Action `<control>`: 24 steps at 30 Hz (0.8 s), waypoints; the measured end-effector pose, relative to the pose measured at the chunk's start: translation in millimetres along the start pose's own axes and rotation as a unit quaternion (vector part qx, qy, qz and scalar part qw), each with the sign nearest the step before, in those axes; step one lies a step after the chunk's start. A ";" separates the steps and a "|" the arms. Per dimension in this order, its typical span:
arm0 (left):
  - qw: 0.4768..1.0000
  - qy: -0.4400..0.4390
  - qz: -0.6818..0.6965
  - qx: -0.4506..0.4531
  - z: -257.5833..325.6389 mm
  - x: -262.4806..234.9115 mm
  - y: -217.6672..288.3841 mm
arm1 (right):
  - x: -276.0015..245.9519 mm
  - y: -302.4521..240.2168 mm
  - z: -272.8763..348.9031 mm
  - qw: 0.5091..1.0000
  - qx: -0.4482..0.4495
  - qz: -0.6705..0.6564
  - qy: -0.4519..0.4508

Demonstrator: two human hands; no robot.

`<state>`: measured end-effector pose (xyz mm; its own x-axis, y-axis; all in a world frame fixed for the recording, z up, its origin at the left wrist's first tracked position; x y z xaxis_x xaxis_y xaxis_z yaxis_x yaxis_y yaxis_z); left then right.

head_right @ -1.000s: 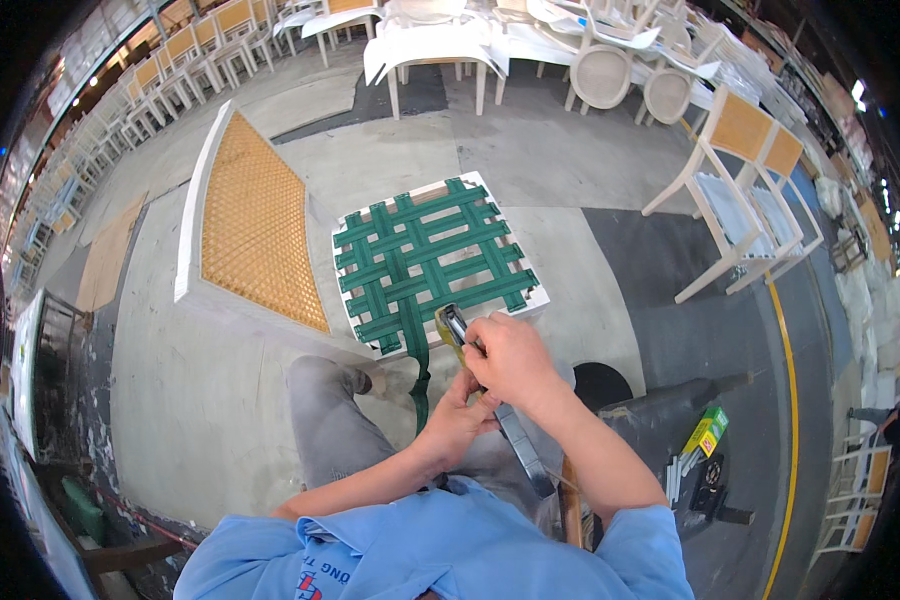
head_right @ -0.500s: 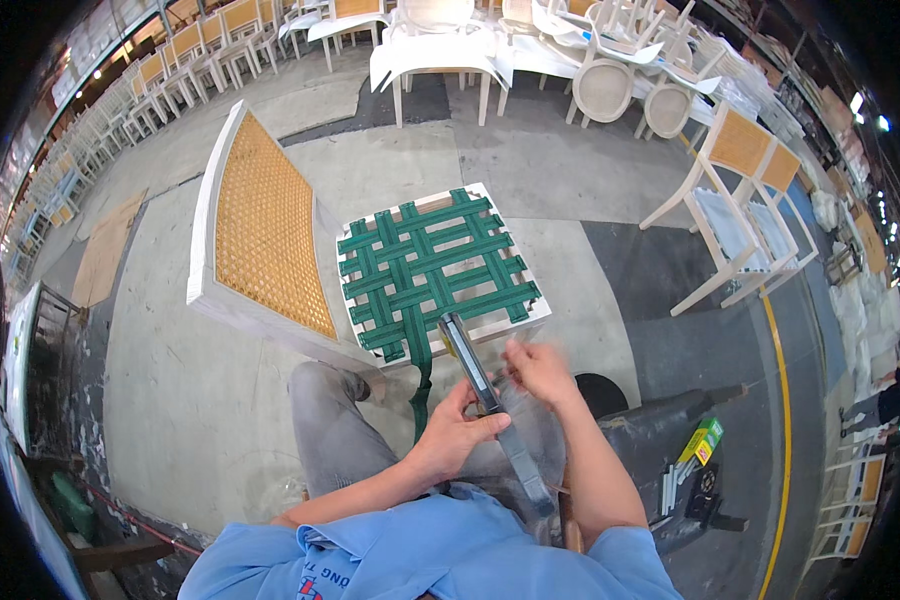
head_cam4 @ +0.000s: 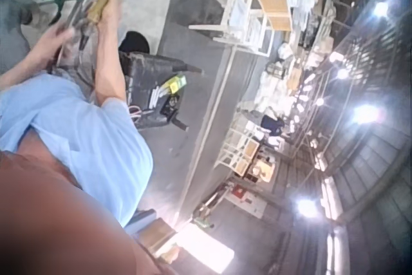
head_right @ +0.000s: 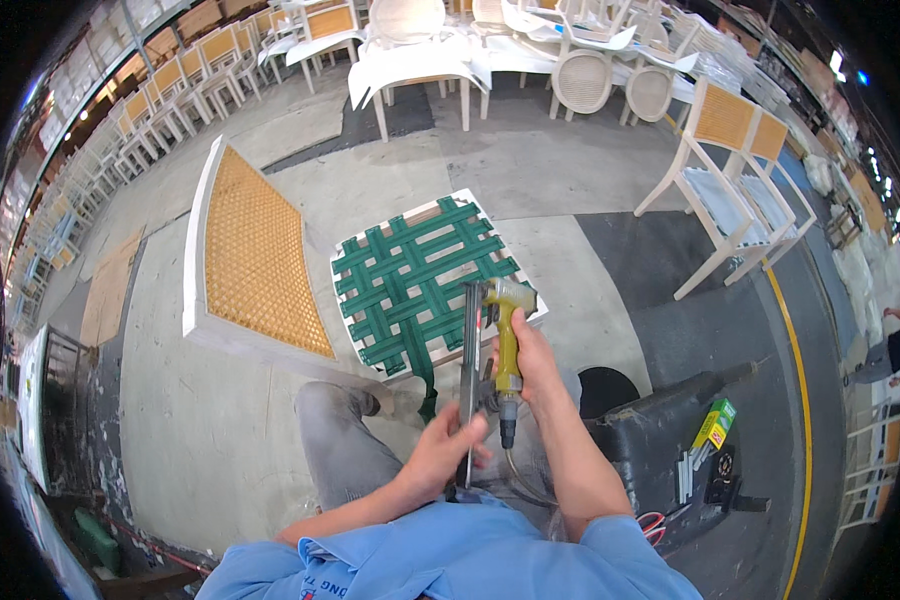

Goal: The person weaves green straps into a white chair seat frame to create a grid pattern. They use a staple gun to secure the straps and scissors to trim excess material.

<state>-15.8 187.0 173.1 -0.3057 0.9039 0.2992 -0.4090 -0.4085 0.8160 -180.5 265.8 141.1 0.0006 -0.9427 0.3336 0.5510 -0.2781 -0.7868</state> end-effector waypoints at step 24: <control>0.990 -0.089 -0.033 0.107 -33.2 71.3 34.1 | -72.5 -58.6 93.6 0.964 -0.216 0.114 0.102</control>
Point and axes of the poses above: each hand's wrist, its own z-axis away from the middle knuckle, its own x-axis out of the palm, y = z × x, the point moved 10 cm from there along -z, towards the middle knuckle, and after that the axes turned 11 degrees about y, right-handed, at the moved point
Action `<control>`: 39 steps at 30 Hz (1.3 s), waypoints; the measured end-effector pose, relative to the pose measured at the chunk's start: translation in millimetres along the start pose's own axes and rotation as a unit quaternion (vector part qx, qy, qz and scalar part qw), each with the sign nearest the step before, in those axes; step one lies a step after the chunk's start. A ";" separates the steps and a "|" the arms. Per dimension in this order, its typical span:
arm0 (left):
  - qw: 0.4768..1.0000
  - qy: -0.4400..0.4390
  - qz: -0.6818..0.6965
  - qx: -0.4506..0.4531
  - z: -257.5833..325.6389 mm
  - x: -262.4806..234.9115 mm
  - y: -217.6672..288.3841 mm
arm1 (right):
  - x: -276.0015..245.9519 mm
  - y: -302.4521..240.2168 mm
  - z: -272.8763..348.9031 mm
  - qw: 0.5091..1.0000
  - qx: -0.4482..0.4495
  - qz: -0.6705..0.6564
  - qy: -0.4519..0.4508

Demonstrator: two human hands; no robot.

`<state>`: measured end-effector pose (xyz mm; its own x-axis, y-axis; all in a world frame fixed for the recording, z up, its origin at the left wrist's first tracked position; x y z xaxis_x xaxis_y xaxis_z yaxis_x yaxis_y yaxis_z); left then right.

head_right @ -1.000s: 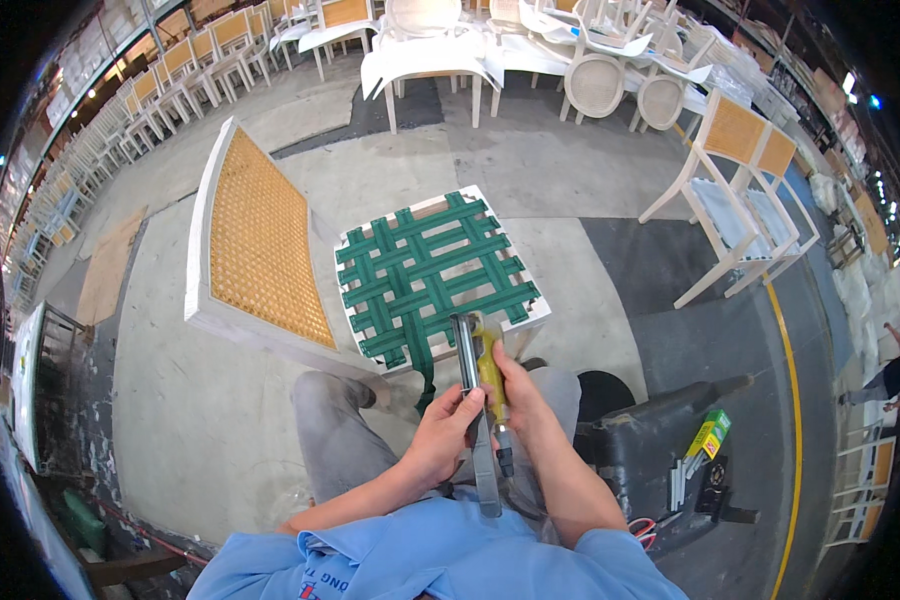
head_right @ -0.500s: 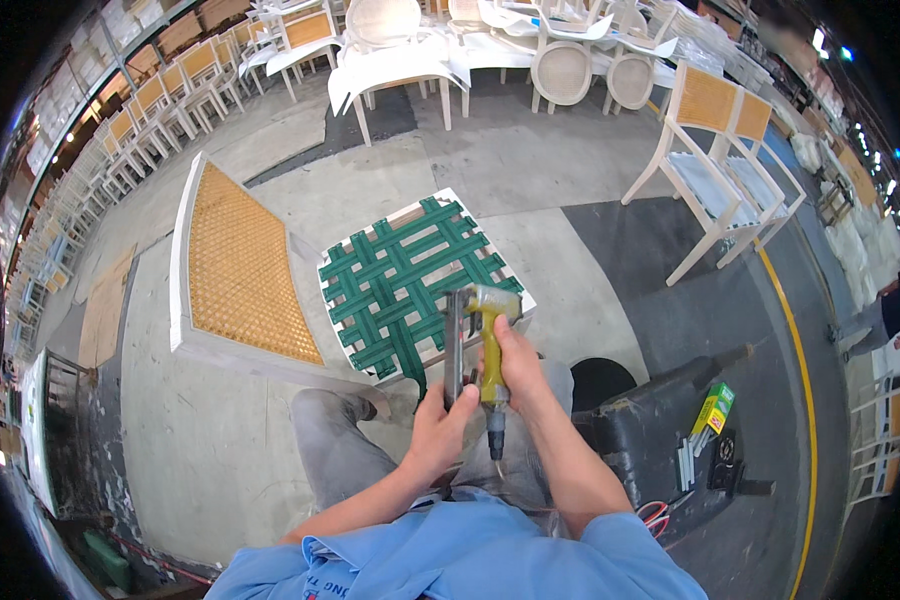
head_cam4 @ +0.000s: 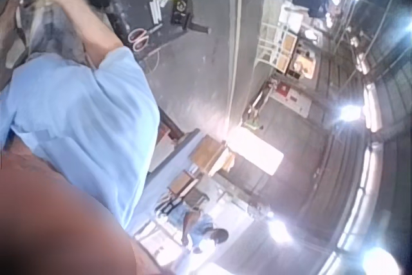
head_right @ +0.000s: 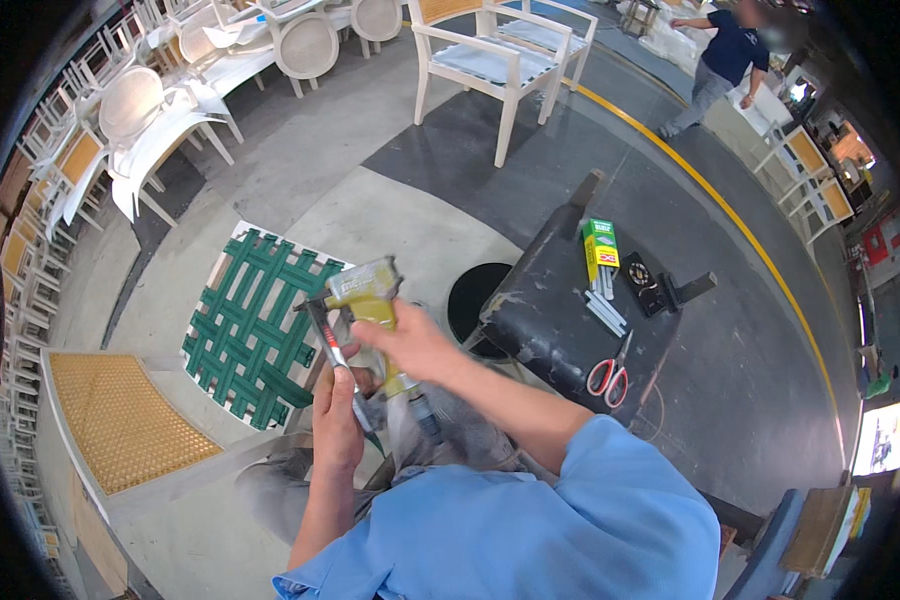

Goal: The person weaves green straps into a white chair seat frame to create a grid pattern. They use a staple gun to secure the straps and scissors to trim excess material.

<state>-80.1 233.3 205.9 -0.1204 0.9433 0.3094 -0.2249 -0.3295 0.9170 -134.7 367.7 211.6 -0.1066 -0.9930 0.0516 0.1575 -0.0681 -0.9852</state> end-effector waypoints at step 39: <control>0.880 0.392 0.184 -0.194 -60.8 -231.3 -186.9 | 127.7 183.8 -46.5 0.917 0.212 0.252 -0.227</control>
Point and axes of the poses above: each hand's wrist, its own z-axis away from the middle knuckle, its own x-axis out of the palm, y = z × x, the point moved 10 cm from there along -z, towards the middle knuckle, and after that the axes turned 11 degrees about y, right-handed, at the moved point
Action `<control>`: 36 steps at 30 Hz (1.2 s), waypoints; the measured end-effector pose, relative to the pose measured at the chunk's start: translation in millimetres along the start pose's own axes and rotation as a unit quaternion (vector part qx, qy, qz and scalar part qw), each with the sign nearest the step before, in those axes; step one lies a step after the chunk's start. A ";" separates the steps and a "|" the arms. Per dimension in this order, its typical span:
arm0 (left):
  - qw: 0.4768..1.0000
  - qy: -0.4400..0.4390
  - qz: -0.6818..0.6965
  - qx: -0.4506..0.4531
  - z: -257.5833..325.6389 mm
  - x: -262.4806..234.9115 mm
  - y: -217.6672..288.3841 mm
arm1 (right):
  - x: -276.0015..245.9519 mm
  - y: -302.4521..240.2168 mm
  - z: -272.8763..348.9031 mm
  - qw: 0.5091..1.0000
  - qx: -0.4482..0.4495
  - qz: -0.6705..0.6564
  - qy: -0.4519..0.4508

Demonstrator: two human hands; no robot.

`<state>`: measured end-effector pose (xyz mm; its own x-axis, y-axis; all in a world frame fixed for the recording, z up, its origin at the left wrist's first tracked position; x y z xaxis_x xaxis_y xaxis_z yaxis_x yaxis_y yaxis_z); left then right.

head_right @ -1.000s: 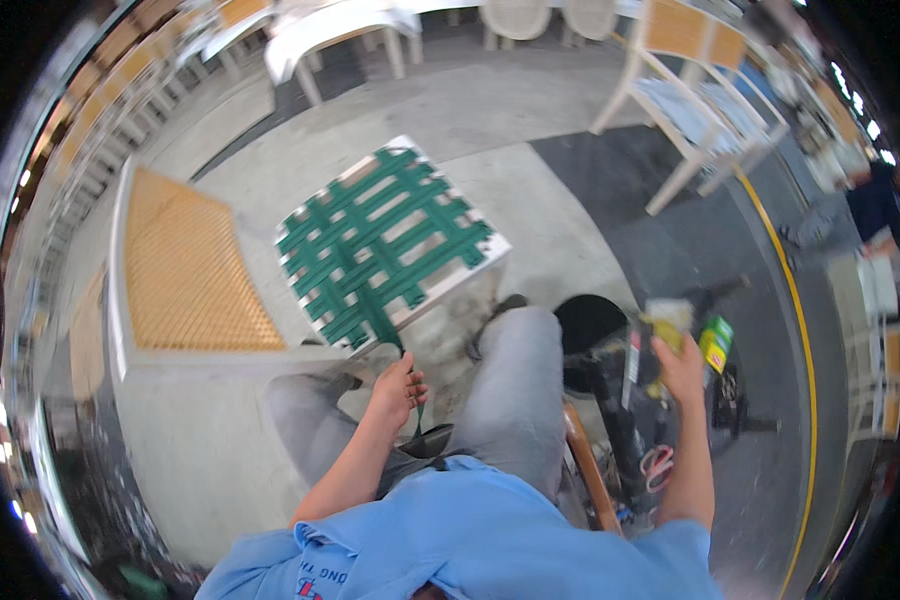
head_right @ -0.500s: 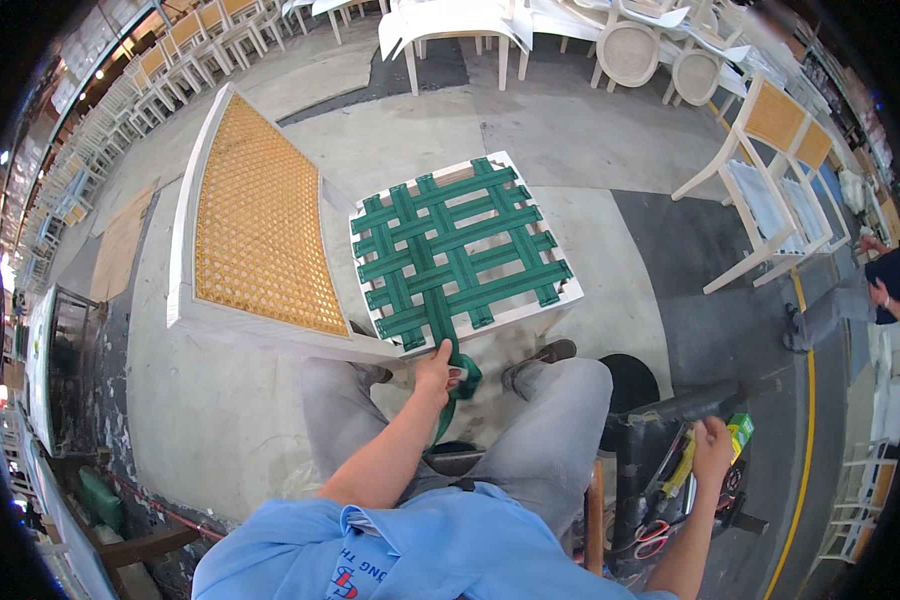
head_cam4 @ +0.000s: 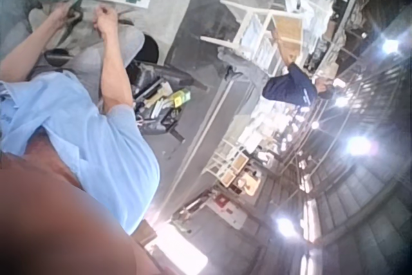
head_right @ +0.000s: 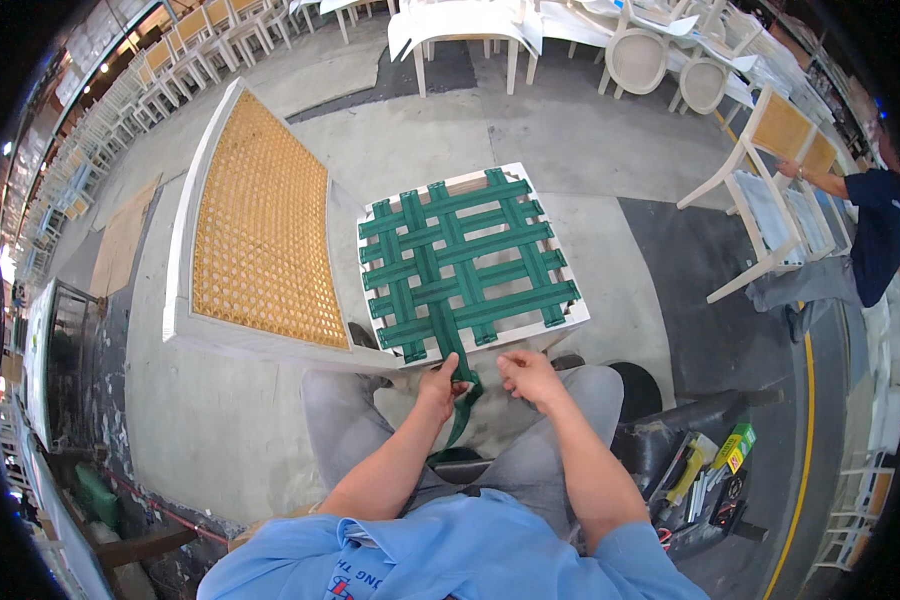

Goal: The person weaves green straps into a white chair seat frame to create a grid pattern. They use a staple gun to secure the straps and scissors to trim excess material.

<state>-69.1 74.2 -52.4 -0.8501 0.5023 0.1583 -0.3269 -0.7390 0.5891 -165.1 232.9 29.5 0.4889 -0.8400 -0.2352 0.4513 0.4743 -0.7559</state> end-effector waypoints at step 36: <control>0.983 -0.131 0.029 -0.125 -15.5 27.2 -10.5 | 70.9 76.4 -106.2 0.959 -0.099 0.253 0.087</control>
Point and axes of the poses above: each hand's wrist, its own z-axis away from the middle knuckle, its own x-axis out of the palm, y = z × x, the point moved 10 cm from there along -z, towards the middle knuckle, and after that the axes turned 11 degrees about y, right-handed, at the moved point
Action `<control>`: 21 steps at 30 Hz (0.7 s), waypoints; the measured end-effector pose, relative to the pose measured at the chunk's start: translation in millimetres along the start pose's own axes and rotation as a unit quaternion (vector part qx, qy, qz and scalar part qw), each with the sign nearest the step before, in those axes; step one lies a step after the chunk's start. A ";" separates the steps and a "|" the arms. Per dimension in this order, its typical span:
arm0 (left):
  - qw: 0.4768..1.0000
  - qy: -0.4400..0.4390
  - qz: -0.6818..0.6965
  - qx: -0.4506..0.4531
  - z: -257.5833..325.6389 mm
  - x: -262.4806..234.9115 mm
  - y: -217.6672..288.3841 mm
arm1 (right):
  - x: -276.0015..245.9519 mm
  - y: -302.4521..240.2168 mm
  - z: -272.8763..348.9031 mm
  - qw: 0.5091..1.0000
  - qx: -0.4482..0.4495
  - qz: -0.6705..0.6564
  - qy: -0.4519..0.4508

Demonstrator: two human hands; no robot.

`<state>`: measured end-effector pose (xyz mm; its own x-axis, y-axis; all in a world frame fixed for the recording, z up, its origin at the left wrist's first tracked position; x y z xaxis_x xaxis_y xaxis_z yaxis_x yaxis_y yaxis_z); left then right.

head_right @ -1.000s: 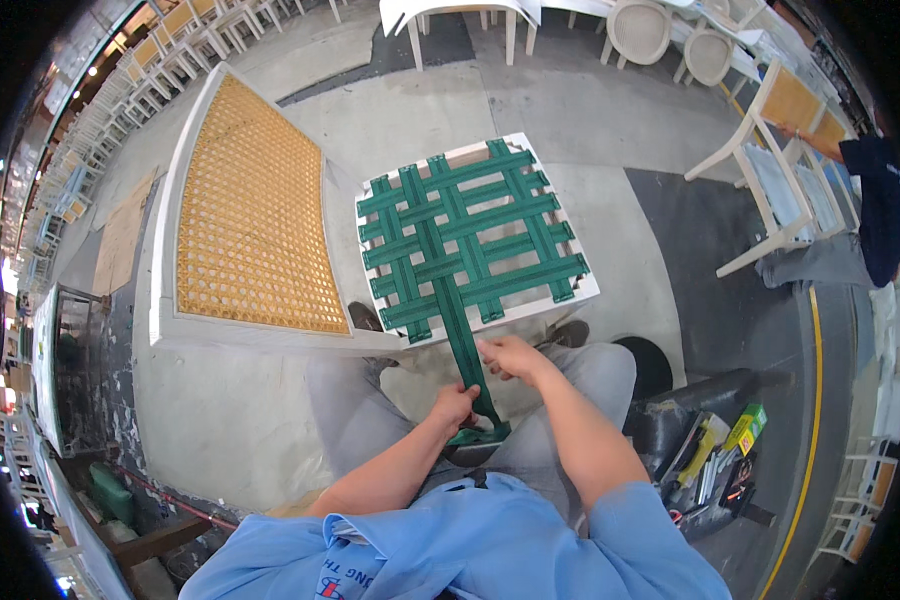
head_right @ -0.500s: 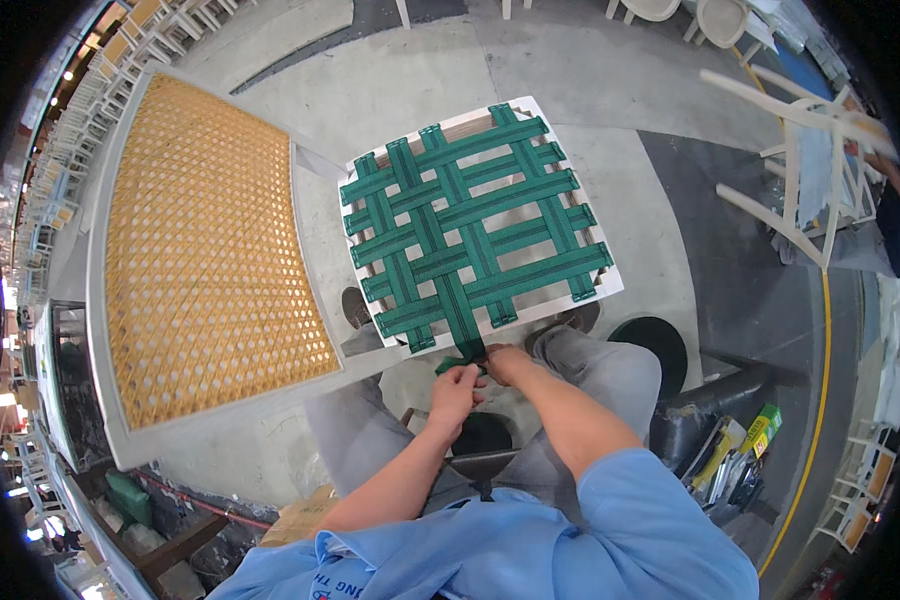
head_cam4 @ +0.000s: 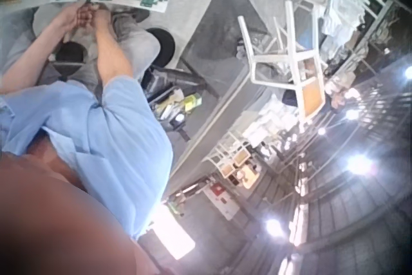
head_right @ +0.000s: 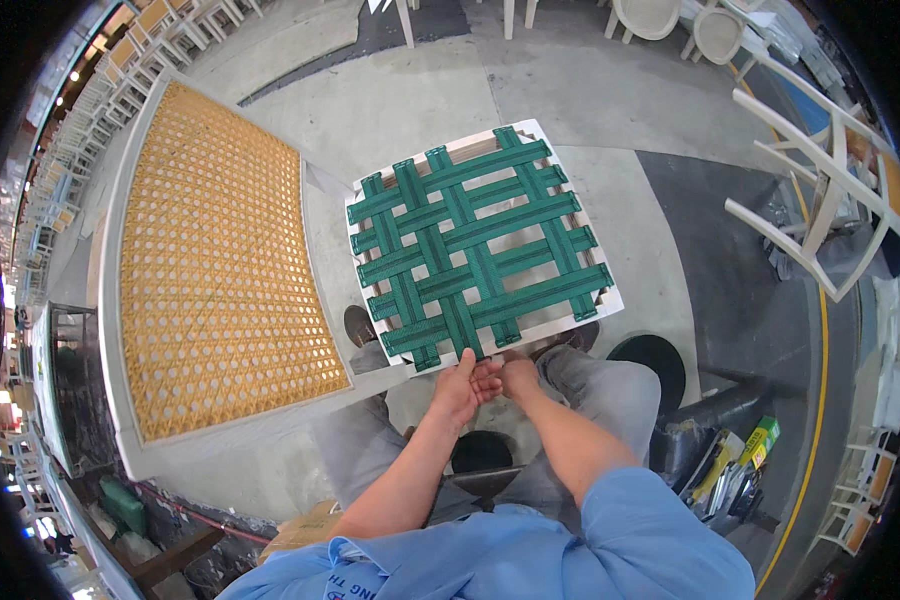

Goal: The person weaves green straps into a white chair seat frame to create a grid pattern. They use a staple gun to secure the straps and scissors to trim excess material.

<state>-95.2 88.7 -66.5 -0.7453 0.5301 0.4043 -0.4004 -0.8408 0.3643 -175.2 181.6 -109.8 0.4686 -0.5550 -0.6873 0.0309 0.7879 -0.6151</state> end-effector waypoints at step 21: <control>0.999 -0.001 -0.020 -0.046 -4.1 -10.6 -3.3 | 87.3 -21.8 -18.3 0.642 0.373 -0.661 -0.109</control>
<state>-88.1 85.4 -75.4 -0.7262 0.5641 0.3929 -0.4779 -0.8251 0.3013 -151.0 111.1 -163.5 -0.2920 -0.8839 0.3654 0.9049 -0.3789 -0.1936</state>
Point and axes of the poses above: each hand's wrist, its own z-axis away from the middle knuckle, its own x-axis out of the palm, y = z × x, the point moved 10 cm from there along -z, towards the middle knuckle, and after that the axes turned 11 degrees about y, right-handed, at the moved point
